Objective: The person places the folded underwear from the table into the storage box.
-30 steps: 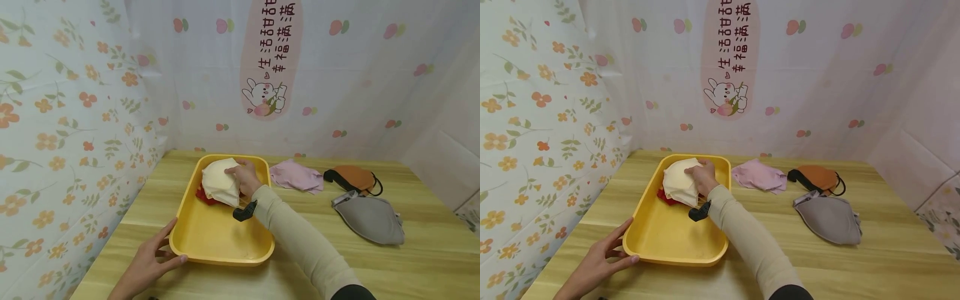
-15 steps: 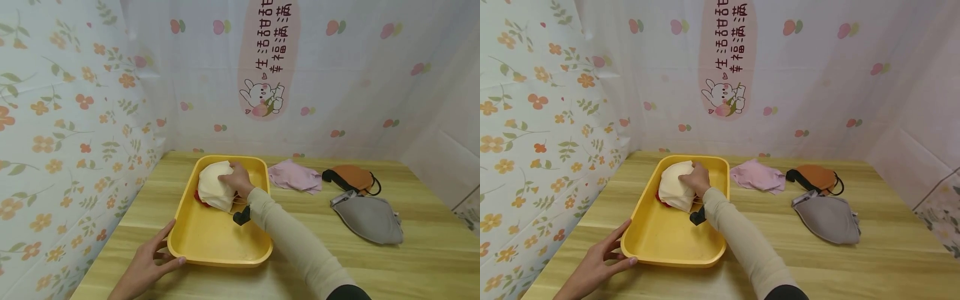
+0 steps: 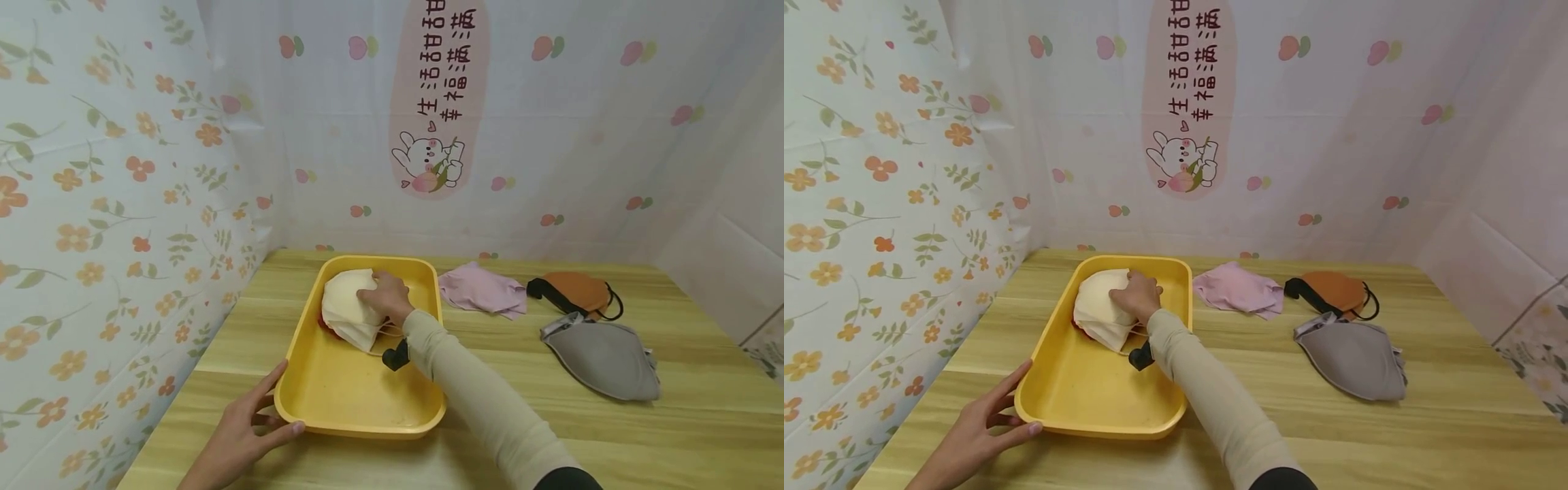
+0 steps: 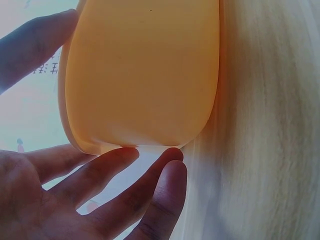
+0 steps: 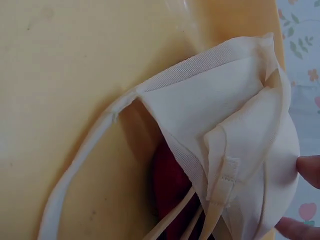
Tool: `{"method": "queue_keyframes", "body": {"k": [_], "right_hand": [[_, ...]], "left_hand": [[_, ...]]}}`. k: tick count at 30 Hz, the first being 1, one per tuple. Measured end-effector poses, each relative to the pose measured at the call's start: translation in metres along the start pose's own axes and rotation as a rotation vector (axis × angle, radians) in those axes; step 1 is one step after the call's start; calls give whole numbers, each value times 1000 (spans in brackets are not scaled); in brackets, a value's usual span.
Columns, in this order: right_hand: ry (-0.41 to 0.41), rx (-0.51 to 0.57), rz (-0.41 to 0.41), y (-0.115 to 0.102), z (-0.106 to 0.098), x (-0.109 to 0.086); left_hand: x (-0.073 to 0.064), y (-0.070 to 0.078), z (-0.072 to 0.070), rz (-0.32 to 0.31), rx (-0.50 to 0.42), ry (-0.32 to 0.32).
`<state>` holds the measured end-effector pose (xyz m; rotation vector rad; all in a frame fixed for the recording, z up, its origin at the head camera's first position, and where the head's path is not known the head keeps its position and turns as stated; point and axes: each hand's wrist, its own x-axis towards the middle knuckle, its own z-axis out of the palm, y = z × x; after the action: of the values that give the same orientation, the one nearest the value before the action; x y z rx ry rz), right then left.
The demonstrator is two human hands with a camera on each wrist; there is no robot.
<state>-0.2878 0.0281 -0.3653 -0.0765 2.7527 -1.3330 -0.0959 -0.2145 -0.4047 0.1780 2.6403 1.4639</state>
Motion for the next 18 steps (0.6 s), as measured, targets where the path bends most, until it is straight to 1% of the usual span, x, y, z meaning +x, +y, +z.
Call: {"method": "queue_keyframes", "body": {"k": [4,7,9,14,18], "right_hand": [[16,-50,-59,2,2,1],[18,-75,-83,2,3,0],[9,-78,-80,1,3,-1],[-34,-75,-39,-2,1,-6],[-43,-133,-47,-5,-4,-5]], "left_hand": [[0,0,-1,1,-4,-5],[0,1,-1,-8,0,-2],[0,1,-1,-8,1,-2],[0,0,0,4,-7,-7],[0,0,0,-4,-13,-3]]}}
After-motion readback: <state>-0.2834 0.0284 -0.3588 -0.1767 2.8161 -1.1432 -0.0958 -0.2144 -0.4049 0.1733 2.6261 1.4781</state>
